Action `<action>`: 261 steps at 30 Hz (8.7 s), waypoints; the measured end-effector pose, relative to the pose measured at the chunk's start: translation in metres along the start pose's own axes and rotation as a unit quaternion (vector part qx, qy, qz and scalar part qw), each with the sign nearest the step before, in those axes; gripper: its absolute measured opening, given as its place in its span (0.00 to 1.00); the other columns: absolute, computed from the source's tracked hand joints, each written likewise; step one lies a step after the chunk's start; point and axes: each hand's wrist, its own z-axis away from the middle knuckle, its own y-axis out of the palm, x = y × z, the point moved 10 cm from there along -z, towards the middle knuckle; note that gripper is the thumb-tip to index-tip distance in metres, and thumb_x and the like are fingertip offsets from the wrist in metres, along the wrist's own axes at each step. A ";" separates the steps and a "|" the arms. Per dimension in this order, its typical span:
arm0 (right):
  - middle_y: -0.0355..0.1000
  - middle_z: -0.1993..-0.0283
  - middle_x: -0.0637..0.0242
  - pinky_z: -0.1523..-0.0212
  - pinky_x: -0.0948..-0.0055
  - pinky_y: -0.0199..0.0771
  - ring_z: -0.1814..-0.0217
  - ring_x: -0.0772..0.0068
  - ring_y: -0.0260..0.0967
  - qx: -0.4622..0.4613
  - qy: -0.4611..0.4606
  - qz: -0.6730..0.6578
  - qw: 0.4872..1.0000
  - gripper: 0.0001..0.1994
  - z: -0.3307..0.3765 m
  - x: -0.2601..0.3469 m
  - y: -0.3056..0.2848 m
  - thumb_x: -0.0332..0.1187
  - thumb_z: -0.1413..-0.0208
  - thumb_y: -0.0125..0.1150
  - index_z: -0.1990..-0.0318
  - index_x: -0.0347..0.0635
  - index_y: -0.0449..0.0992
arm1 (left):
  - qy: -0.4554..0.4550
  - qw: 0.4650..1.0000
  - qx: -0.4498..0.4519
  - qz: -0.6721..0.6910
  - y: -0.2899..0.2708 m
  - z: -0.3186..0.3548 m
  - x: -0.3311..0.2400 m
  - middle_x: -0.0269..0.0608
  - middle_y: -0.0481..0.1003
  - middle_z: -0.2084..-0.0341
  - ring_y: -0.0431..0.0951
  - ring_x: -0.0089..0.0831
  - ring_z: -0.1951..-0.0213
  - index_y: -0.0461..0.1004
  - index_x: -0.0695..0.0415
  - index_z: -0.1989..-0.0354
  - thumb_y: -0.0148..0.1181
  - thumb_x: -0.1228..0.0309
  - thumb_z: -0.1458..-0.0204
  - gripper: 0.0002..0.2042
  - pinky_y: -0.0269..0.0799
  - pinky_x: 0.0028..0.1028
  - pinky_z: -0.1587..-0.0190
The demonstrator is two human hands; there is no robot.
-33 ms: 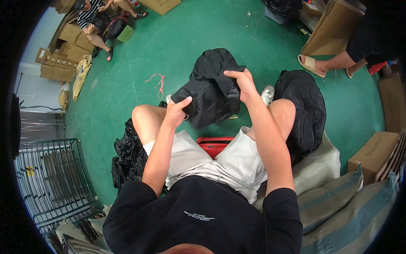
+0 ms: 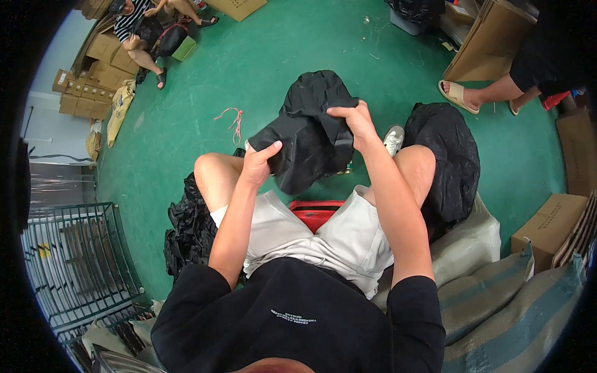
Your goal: Inspecting, turning, and organizing black fabric bags or covers in a warehouse environment.
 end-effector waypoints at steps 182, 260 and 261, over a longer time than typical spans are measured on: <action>0.68 0.84 0.66 0.90 0.70 0.60 0.89 0.71 0.63 -0.051 0.271 0.631 0.725 0.08 -0.065 0.017 -0.308 0.34 0.42 0.56 0.72 0.42 0.72 | -0.363 0.844 -0.147 -0.365 -0.396 -0.029 0.006 0.55 0.79 0.67 0.80 0.37 0.70 0.69 0.66 0.50 0.57 0.61 0.43 0.21 0.78 0.33 0.67; 0.68 0.83 0.66 0.88 0.71 0.61 0.88 0.71 0.63 -0.034 0.267 0.618 0.739 0.09 -0.063 0.016 -0.287 0.35 0.43 0.55 0.71 0.41 0.71 | -0.348 0.865 -0.200 -0.300 -0.416 -0.009 -0.002 0.57 0.78 0.67 0.81 0.36 0.70 0.71 0.67 0.54 0.58 0.67 0.44 0.16 0.81 0.31 0.66; 0.68 0.83 0.66 0.89 0.71 0.61 0.88 0.71 0.63 -0.033 0.259 0.621 0.739 0.09 -0.063 0.016 -0.287 0.35 0.43 0.55 0.71 0.41 0.72 | -0.344 0.867 -0.197 -0.302 -0.416 -0.009 -0.002 0.57 0.78 0.67 0.81 0.36 0.70 0.71 0.67 0.54 0.57 0.67 0.44 0.15 0.81 0.31 0.66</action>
